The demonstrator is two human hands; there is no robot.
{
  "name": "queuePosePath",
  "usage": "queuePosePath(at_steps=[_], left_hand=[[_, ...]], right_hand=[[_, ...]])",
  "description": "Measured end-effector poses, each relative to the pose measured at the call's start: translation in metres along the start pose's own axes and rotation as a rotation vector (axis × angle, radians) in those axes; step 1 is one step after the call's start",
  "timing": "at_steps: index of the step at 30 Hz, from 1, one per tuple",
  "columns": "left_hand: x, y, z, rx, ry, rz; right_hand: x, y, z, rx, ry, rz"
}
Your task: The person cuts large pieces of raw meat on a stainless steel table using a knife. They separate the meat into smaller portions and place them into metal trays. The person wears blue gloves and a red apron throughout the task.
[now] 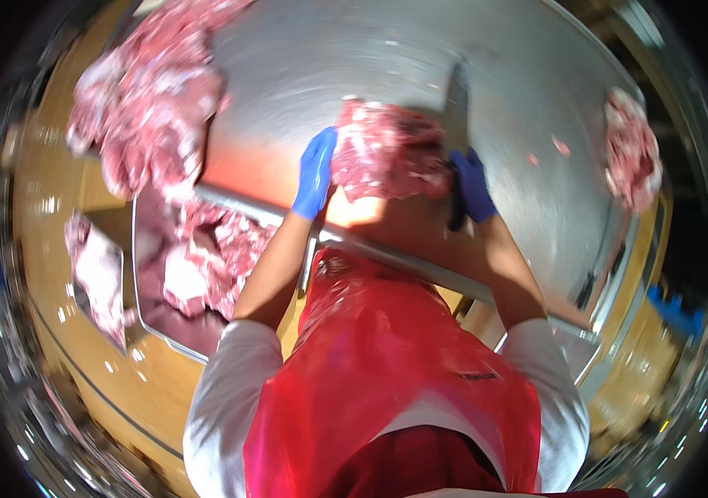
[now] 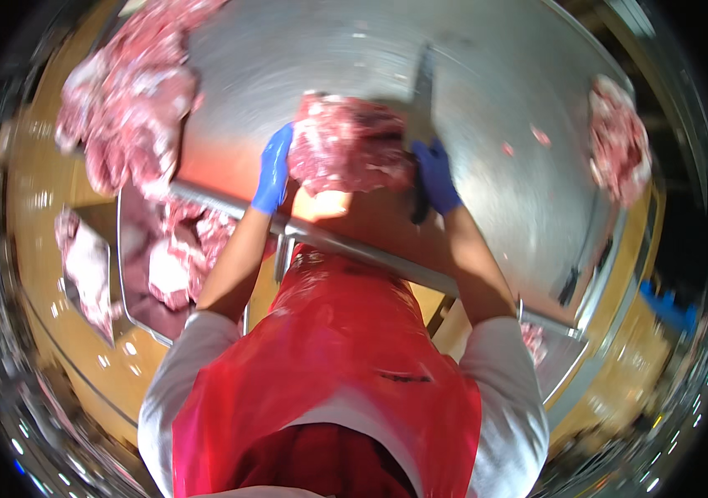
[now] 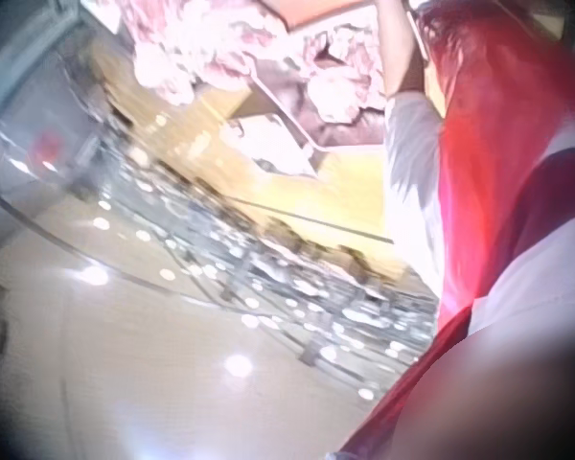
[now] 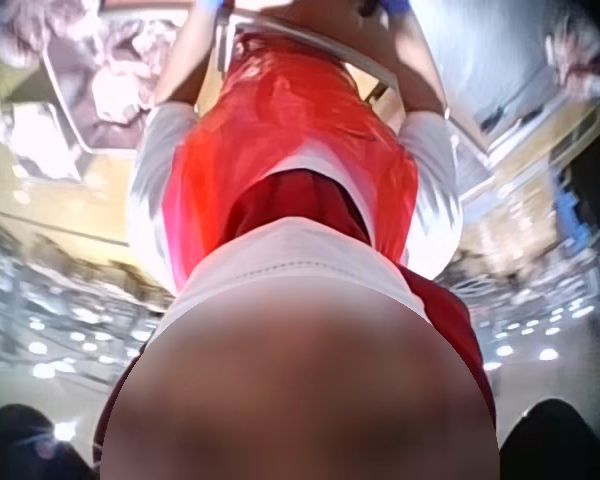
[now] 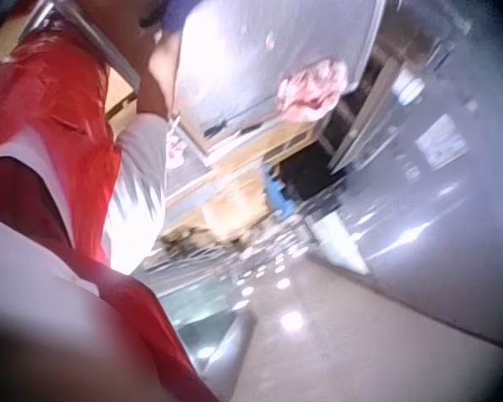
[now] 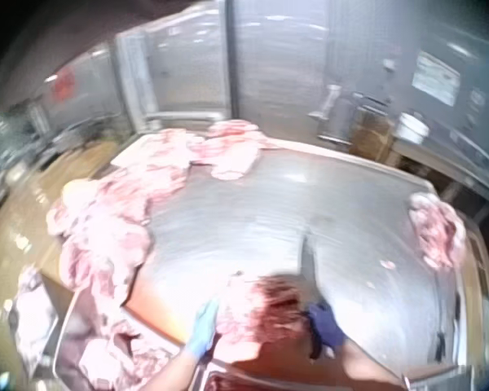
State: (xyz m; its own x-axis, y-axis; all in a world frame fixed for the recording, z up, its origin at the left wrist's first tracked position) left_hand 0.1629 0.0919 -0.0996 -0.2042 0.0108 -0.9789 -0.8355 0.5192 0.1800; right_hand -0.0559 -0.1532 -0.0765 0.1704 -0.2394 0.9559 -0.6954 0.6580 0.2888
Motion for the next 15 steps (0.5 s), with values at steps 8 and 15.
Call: queuePosePath(at_steps=[8,15], left_hand=[[0.035,-0.012,0.098,0.168,-0.065,0.122],[-0.026,0.215,0.339,-0.504,0.138,0.138]], right_hand=[[-0.028,-0.033,-0.11,0.271,-0.146,-0.291],[0.001,0.042,-0.398,0.913,-0.056,-0.185]])
Point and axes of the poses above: each hand's wrist, its own y-axis away from the middle knuckle, its own z-axis out of the back of the hand, x = y × z, the point moved 9 cm from there along -y, towards the middle knuckle
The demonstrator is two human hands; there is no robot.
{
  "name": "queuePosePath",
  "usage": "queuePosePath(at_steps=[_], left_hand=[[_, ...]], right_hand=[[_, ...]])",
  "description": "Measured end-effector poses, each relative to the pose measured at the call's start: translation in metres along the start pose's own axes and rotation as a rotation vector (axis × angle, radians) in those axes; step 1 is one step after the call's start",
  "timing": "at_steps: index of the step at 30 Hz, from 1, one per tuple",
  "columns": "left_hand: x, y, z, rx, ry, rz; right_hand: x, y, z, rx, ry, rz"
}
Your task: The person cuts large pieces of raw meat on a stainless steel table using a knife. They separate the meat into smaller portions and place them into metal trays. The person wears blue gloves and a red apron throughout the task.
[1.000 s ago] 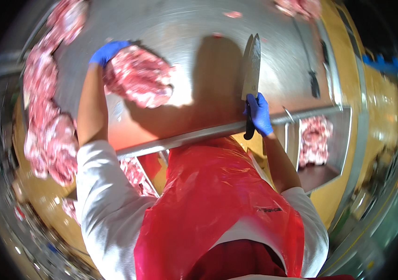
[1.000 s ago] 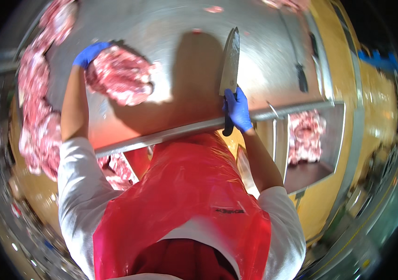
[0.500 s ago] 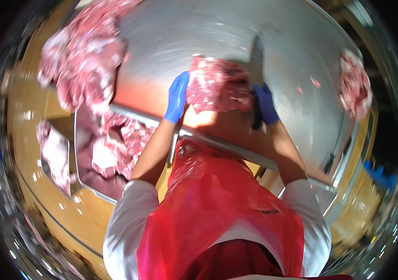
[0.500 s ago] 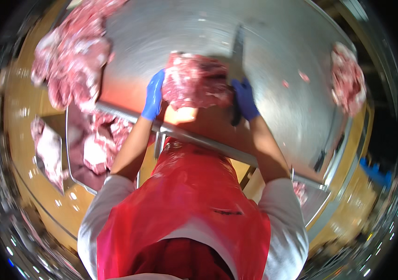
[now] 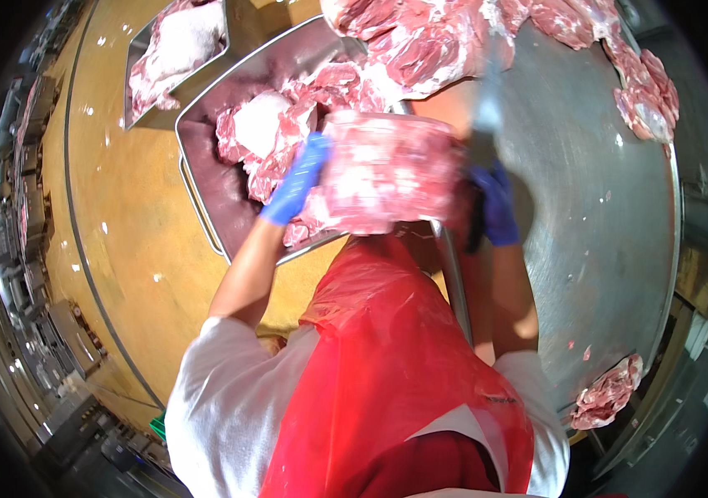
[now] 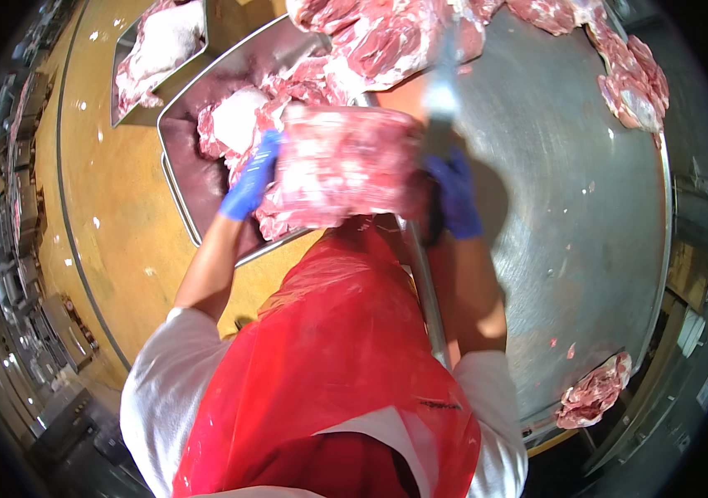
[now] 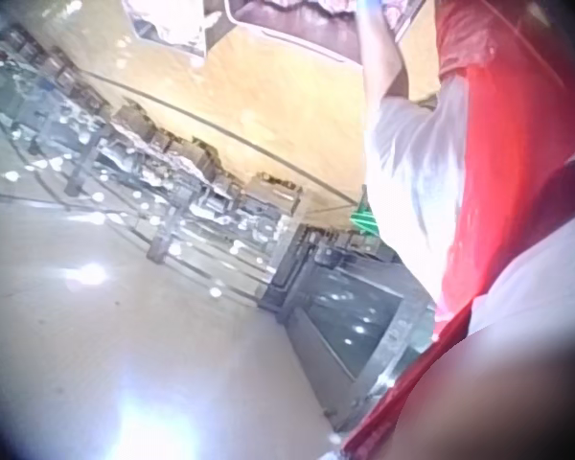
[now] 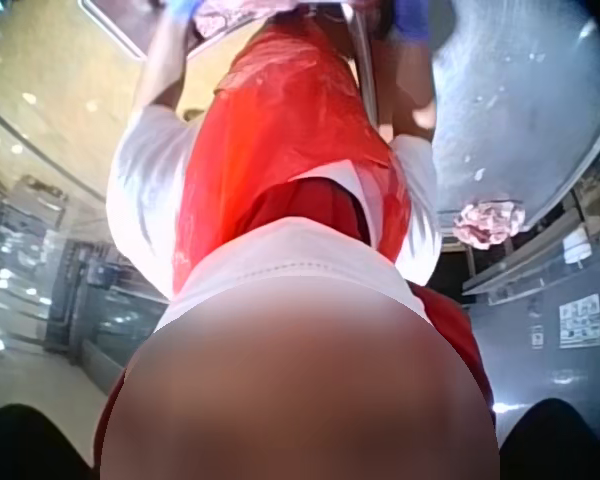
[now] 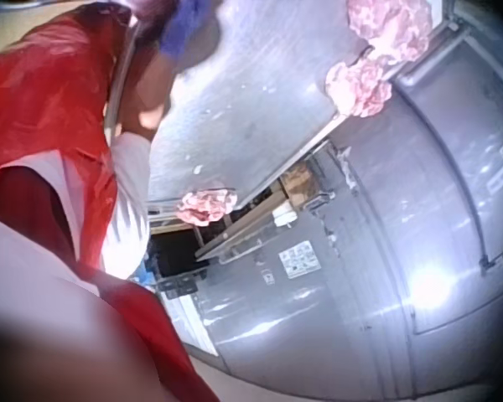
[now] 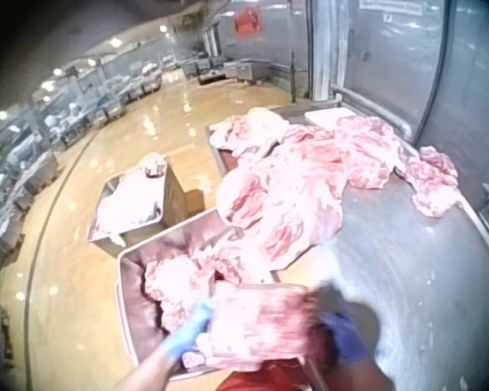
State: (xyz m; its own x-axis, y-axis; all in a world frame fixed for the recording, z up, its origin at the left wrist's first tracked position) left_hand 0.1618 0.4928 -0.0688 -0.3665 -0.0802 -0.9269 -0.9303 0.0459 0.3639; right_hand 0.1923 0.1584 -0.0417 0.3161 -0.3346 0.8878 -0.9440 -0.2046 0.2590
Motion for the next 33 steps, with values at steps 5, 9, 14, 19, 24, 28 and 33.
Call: queuePosePath(at_steps=[5,9,14,19,24,28,33], left_hand=[[0.064,0.048,0.174,-0.209,0.213,0.071],[0.12,0.074,0.225,-0.544,-0.162,0.259],[0.055,0.008,0.005,-0.526,-0.675,-0.449],[0.011,0.045,-0.432,0.525,-0.416,-0.555],[0.066,0.27,-0.82,1.469,-0.728,-1.127],[0.124,0.365,-1.063,1.563,-0.685,-1.497],[0.188,0.378,-1.258,1.42,-1.24,-1.352]], right_hand=[[-0.009,-0.037,-0.14,0.382,0.213,0.074],[-0.008,0.017,-0.052,0.133,0.243,0.291],[-0.046,0.201,0.218,-0.668,0.258,0.174],[-0.047,0.468,0.36,-1.299,-0.264,0.418],[-0.081,0.687,0.37,-1.679,-0.407,0.603],[-0.091,0.778,0.351,-1.824,-0.266,0.522],[-0.093,0.871,0.397,-1.916,-0.236,0.304]])
Point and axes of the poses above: each hand's wrist, its own y-axis away from the middle knuckle, its own z-axis out of the back of the hand, x = y × z, the point moved 9 cm from there along -y, towards the middle knuckle
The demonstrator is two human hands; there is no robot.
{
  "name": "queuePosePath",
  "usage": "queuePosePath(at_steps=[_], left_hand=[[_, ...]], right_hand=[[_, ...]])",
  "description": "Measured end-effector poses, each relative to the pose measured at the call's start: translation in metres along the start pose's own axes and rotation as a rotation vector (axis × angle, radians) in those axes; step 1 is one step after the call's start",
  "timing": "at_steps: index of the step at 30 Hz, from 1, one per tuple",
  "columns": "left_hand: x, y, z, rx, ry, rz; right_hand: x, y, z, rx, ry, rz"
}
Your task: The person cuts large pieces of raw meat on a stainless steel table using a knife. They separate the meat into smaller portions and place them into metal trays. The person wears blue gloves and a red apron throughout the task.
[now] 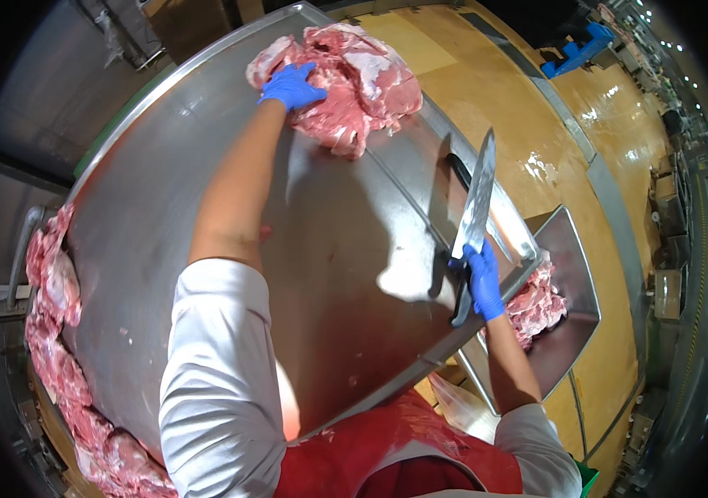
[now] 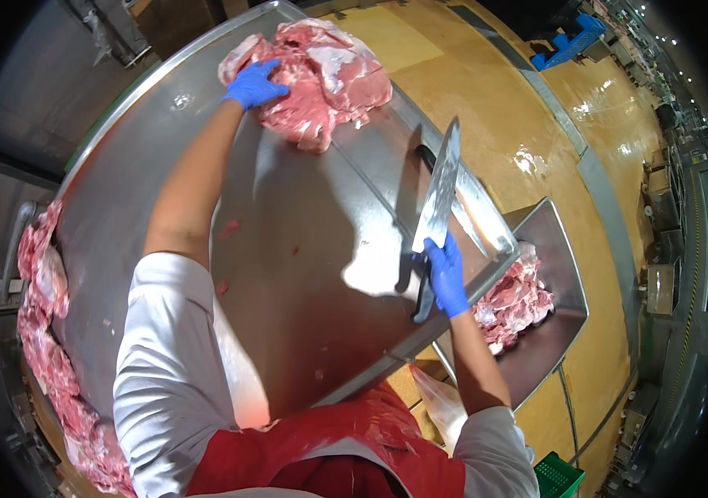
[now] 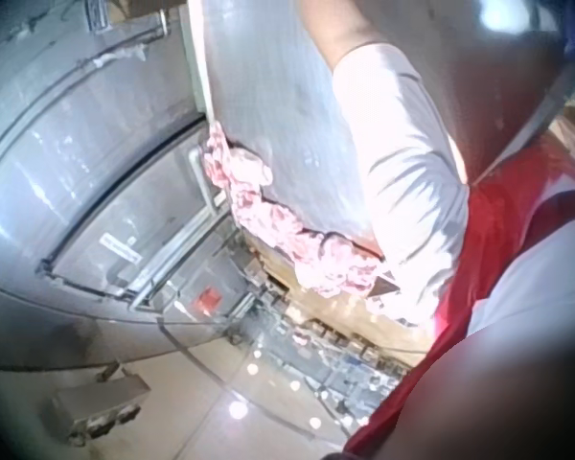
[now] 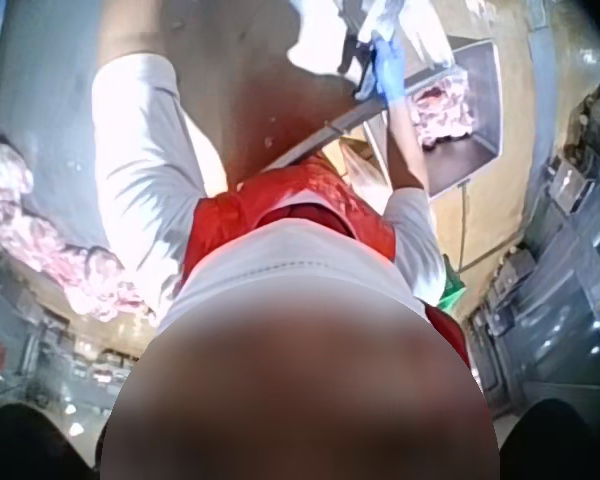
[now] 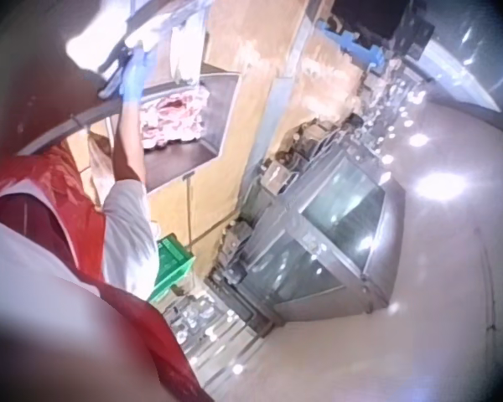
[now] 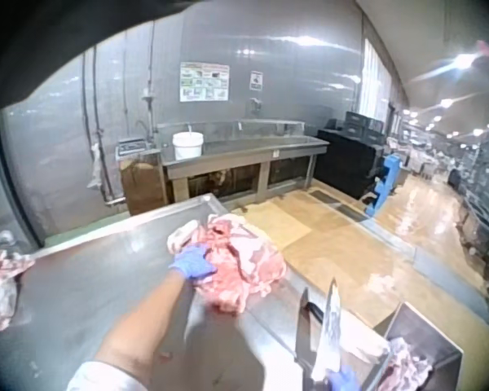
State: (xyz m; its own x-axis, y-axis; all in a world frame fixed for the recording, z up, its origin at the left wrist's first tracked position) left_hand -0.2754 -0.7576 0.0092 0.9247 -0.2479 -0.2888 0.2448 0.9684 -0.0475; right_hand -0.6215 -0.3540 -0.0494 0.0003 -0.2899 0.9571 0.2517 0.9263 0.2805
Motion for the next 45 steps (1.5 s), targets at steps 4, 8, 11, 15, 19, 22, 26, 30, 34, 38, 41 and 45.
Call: queuePosePath(at_steps=[4,8,11,15,19,22,26,30,34,38,41,45], left_hand=[[0.0,-0.035,-0.024,-0.13,-0.157,-0.135],[-0.043,-0.024,-0.035,-0.178,-0.056,-0.127],[-0.02,0.008,-0.025,-0.356,0.003,-0.116],[0.003,0.055,-0.011,-0.409,0.102,-0.033],[0.042,0.143,-0.002,-0.373,0.128,0.045],[0.051,0.234,0.03,-0.467,0.082,0.051],[0.078,0.371,0.039,-0.521,0.077,0.264],[0.072,0.499,0.036,-0.684,0.168,0.282],[0.074,0.614,0.032,-0.711,0.198,0.202],[0.099,0.702,0.037,-0.77,0.217,0.162],[0.134,0.729,0.051,-0.749,0.221,0.187],[0.152,0.743,0.089,-0.824,0.281,0.449]], right_hand=[[0.083,-0.163,-0.021,-0.016,0.137,0.184],[0.145,-0.327,-0.077,0.033,0.343,0.317],[0.159,-0.376,-0.152,0.129,0.217,0.233],[0.137,-0.379,-0.195,0.275,0.146,0.095],[0.128,-0.34,-0.255,0.29,0.197,0.202],[0.12,-0.286,-0.303,0.437,0.319,0.316],[0.095,-0.149,-0.383,0.74,0.284,0.201],[0.067,-0.045,-0.397,0.833,0.295,0.273],[0.044,0.044,-0.39,0.897,0.414,0.242],[0.022,0.113,-0.381,0.99,0.593,0.101],[0.013,0.139,-0.38,0.885,0.382,0.175],[0.0,0.167,-0.367,0.643,0.323,0.093]])
Point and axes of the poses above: each hand's wrist, its own y-axis away from the middle knuckle, its own z-axis out of the back of the hand, x = y × z, the point moved 9 cm from there along -y, towards the middle knuckle
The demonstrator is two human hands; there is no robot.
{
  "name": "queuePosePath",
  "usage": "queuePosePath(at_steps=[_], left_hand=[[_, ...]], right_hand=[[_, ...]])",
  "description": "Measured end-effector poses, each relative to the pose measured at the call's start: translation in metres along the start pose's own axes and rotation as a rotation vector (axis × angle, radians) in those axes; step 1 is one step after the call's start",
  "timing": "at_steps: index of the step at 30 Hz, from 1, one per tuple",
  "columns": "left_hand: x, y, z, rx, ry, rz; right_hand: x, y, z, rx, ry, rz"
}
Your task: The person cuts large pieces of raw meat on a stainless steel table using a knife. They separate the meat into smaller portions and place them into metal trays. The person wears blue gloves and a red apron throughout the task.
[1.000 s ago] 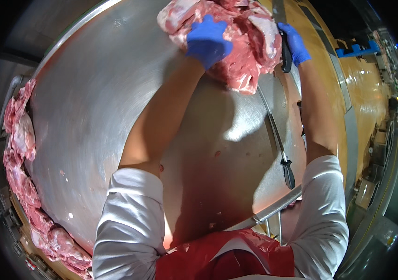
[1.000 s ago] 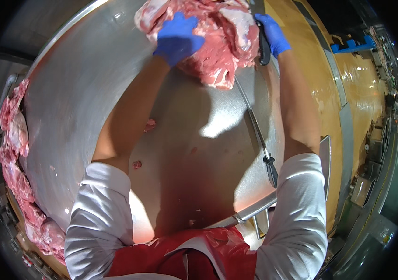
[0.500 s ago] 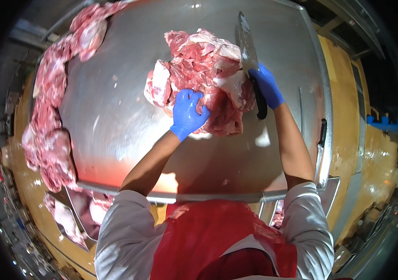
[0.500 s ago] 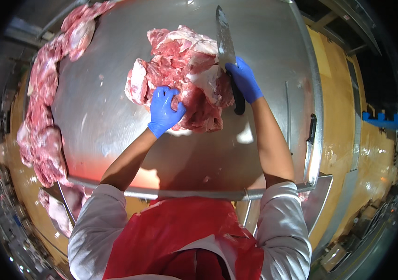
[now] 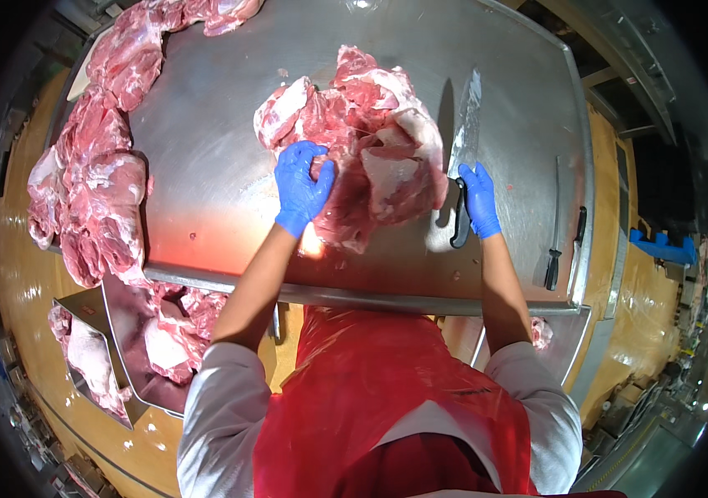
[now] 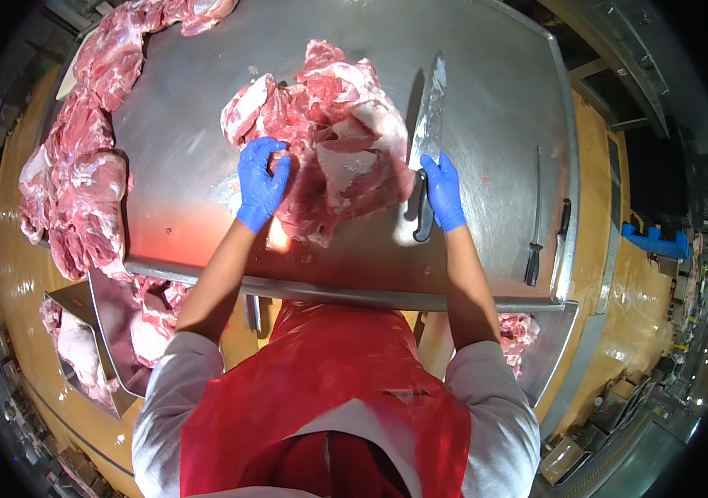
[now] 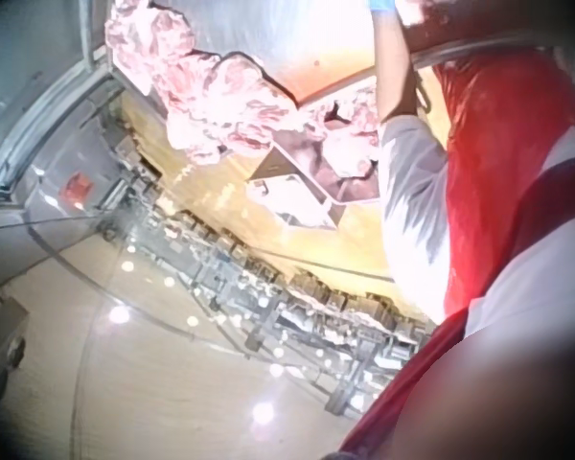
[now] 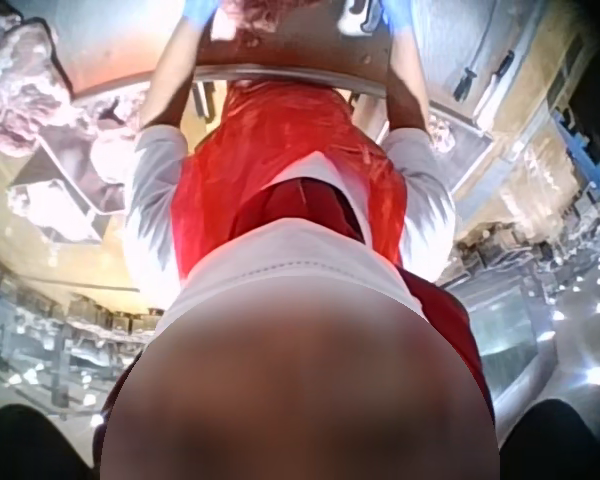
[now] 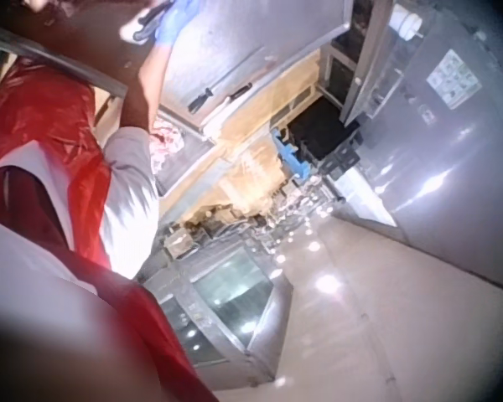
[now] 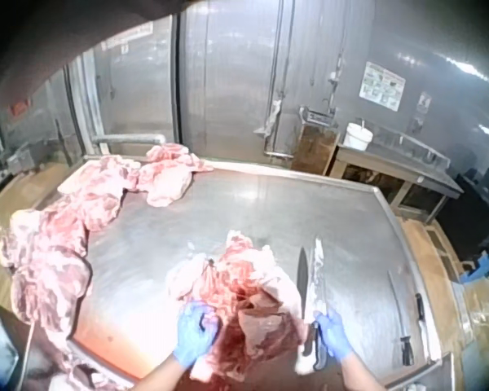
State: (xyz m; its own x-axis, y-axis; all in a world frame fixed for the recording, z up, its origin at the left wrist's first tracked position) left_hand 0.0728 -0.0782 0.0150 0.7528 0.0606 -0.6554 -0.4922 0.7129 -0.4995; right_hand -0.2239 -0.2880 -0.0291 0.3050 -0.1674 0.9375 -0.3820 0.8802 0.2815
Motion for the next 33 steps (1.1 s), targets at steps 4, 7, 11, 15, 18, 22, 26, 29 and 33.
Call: queuePosePath(at_steps=[4,7,11,15,18,22,26,29,33], left_hand=[[-0.076,-0.017,0.0,-0.051,0.044,-0.093],[-0.071,-0.046,-0.066,0.238,-0.082,0.047],[-0.035,-0.043,-0.05,0.126,-0.031,0.156],[-0.021,-0.025,-0.027,0.063,-0.113,0.162],[-0.052,-0.024,-0.036,0.011,-0.331,0.129],[-0.044,-0.011,-0.038,-0.038,-0.3,0.123],[-0.02,0.027,-0.029,0.021,0.109,0.435],[-0.071,0.036,-0.047,0.07,0.257,0.454],[-0.109,0.02,-0.054,-0.031,0.051,0.199]], right_hand=[[-0.024,-0.017,0.0,0.006,-0.146,-0.006],[-0.049,-0.065,-0.018,0.078,-0.243,-0.09],[-0.078,-0.061,-0.072,-0.005,-0.348,0.011],[-0.051,-0.024,-0.062,0.183,-0.401,0.019],[0.009,-0.031,-0.066,0.342,-0.334,0.052],[0.091,-0.053,-0.11,0.547,-0.436,0.193],[0.067,-0.029,-0.132,0.581,-0.27,0.017],[0.04,-0.034,-0.105,0.407,-0.227,-0.031],[0.017,-0.062,-0.085,0.335,-0.368,0.179]])
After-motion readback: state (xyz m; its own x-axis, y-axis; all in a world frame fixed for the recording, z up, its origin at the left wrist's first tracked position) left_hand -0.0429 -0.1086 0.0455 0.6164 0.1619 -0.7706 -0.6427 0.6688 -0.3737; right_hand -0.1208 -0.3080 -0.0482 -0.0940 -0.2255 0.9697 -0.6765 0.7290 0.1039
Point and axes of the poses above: each hand's wrist, its own y-axis away from the middle knuckle, its own z-axis out of the back of the hand, x = y × z, the point moved 9 cm from there along -y, towards the middle knuckle
